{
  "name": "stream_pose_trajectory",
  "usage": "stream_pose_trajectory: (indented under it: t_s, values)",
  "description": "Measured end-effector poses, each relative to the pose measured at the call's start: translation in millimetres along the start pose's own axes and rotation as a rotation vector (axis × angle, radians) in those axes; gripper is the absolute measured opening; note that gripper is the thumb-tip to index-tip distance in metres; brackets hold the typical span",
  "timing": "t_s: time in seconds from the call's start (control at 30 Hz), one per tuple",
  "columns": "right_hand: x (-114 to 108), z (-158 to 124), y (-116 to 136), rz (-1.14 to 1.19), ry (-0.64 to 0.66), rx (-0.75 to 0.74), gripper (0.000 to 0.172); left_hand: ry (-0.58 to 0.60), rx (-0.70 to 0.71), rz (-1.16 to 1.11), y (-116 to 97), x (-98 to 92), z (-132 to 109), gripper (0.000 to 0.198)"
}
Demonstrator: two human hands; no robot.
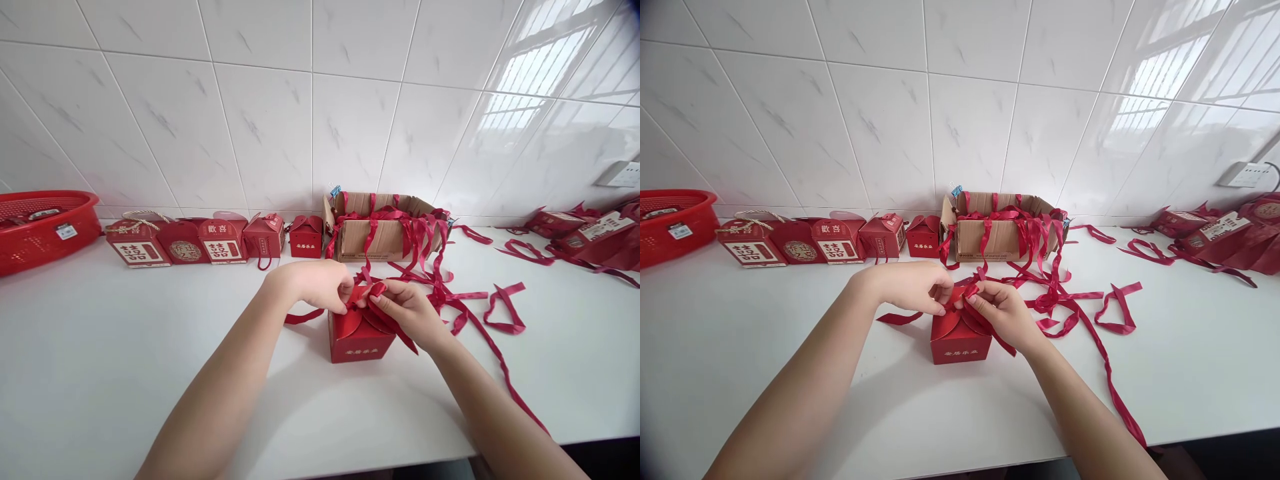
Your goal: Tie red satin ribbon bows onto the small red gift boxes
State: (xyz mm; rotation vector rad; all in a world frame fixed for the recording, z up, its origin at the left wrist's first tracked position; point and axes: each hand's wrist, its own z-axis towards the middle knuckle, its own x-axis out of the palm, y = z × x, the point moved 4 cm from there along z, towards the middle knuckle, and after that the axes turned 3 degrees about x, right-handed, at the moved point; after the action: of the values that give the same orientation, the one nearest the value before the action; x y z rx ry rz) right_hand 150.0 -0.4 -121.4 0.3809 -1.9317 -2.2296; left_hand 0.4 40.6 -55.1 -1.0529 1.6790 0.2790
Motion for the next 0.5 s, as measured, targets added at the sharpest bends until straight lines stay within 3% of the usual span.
stream_pose_trajectory:
  t_s: [0.17, 0.3, 0.4, 0.5]
  values:
    - [1, -3, 1, -0.061, -0.115, 0.129, 0.023, -0.075, 0.103, -0.037, -2, -9.7, -14, 0.009]
    - [0, -4, 1, -0.158, -0.222, 0.137, 0.017, -0.178, 0.288, -0.128, -16, -19.3, -32, 0.007]
    - [4, -4, 7, -0.275, -0.168, 0.045, 0.014, -0.281, 0.417, -0.208, -31, -19.3, -31, 0.009]
    - [9, -6, 12, -0.351, -0.036, -0.040, 0.015, -0.383, 0.408, -0.270, -35, -13.2, -13, 0.013]
